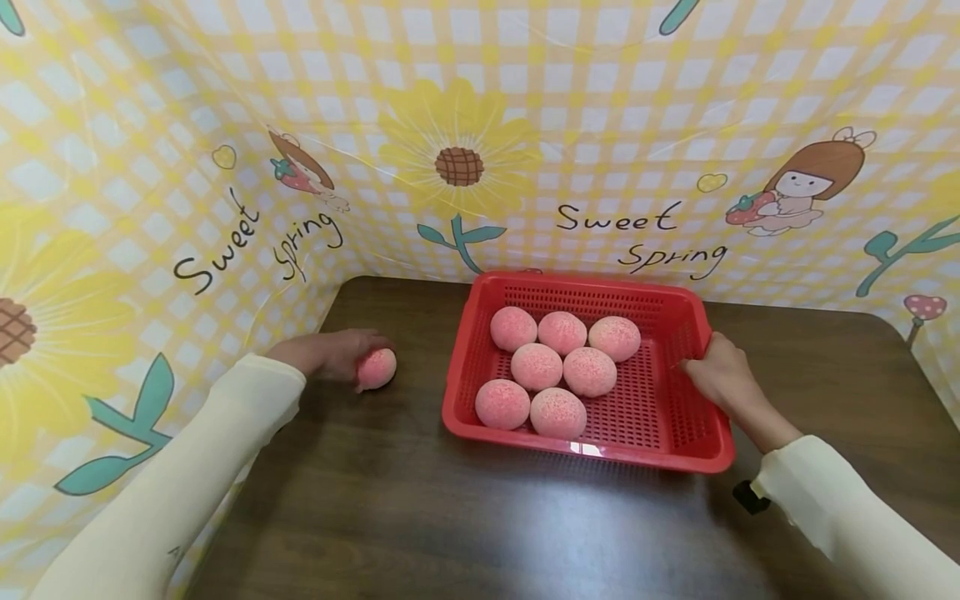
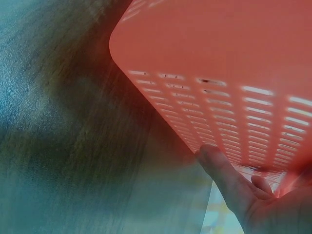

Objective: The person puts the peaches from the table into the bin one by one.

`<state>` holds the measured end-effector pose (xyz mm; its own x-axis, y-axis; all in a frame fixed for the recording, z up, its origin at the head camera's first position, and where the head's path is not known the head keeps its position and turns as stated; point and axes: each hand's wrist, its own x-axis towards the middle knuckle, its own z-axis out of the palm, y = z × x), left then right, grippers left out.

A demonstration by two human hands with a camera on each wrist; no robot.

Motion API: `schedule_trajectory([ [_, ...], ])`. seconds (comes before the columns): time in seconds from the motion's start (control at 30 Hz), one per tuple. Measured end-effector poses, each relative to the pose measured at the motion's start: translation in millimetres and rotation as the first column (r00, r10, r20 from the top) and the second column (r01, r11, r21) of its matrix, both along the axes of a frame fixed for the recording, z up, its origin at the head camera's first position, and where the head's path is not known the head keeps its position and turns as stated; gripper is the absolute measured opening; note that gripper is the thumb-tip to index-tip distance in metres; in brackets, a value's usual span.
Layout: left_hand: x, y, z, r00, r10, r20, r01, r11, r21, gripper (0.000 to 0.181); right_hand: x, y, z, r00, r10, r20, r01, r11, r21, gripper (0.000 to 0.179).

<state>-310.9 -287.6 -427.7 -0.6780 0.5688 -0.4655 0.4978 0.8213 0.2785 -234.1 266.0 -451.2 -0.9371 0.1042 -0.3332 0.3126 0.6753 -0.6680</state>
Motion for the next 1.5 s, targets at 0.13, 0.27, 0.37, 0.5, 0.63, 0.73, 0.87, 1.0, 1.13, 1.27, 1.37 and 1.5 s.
schedule_trajectory([
  [0.13, -0.3, 2.5, 5.1, 1.000, 0.019, 0.000, -0.019, 1.000, -0.005, 0.069, 0.0, -1, -0.6, 1.000, -0.007, -0.004, 0.007, 1.000, 0.002, 0.052],
  [0.27, -3.4, 7.8, 12.8, 0.999, 0.032, -0.010, -0.032, 0.999, -0.006, 0.073, 0.7, -1, -0.7, 1.000, -0.009, -0.013, 0.009, 1.000, -0.001, 0.051],
  [0.37, -6.6, 12.4, 18.9, 0.999, 0.024, -0.044, -0.024, 1.000, 0.007, 0.077, 1.1, -1, -0.4, 1.000, -0.006, -0.015, 0.006, 1.000, 0.000, 0.051],
  [0.5, -9.7, 18.3, 25.6, 0.996, 0.025, -0.082, -0.021, 0.999, 0.045, 0.077, 1.6, -1, 0.0, 1.000, 0.001, -0.013, -0.001, 1.000, -0.003, 0.051],
  [0.63, -11.5, 26.4, 33.5, 0.995, 0.023, -0.102, -0.014, 0.996, 0.089, 0.074, 2.7, -1, -0.6, 1.000, 0.006, -0.015, -0.006, 1.000, -0.011, 0.051],
  [0.73, -12.4, 34.6, 41.9, 0.991, 0.013, -0.131, 0.001, 0.994, 0.106, 0.071, 3.3, -1, -0.8, 1.000, 0.006, -0.013, -0.006, 1.000, -0.016, 0.051],
  [0.87, -12.7, 46.8, 57.4, 0.990, 0.024, -0.138, -0.008, 0.993, 0.117, 0.069, 3.3, 0, -1.1, 1.000, 0.004, -0.017, -0.004, 1.000, -0.011, 0.051],
  [1.0, -12.1, 59.1, 74.5, 0.993, 0.034, -0.110, -0.016, 0.987, 0.159, 0.069, 2.6, 0, -1.2, 1.000, 0.004, -0.028, -0.004, 1.000, -0.009, 0.050],
  [1.13, -10.9, 69.3, 86.2, 0.991, -0.001, -0.135, 0.024, 0.985, 0.171, 0.068, 3.0, 1, -0.1, 1.000, 0.000, -0.022, 0.000, 1.000, -0.013, 0.052],
  [1.27, -8.9, 76.6, 91.4, 0.984, -0.033, -0.176, 0.062, 0.986, 0.158, 0.067, 3.2, 1, 0.4, 1.000, -0.001, -0.012, 0.000, 1.000, -0.020, 0.053],
  [1.37, -7.4, 82.2, 93.7, 0.981, -0.049, -0.186, 0.080, 0.983, 0.164, 0.068, 2.4, 0, -0.1, 1.000, 0.002, -0.012, -0.002, 1.000, -0.019, 0.054],
  [1.5, -5.3, 90.4, 98.5, 0.982, -0.059, -0.179, 0.091, 0.980, 0.180, 0.072, 1.4, -1, -0.8, 1.000, 0.001, -0.014, -0.001, 1.000, -0.011, 0.053],
])
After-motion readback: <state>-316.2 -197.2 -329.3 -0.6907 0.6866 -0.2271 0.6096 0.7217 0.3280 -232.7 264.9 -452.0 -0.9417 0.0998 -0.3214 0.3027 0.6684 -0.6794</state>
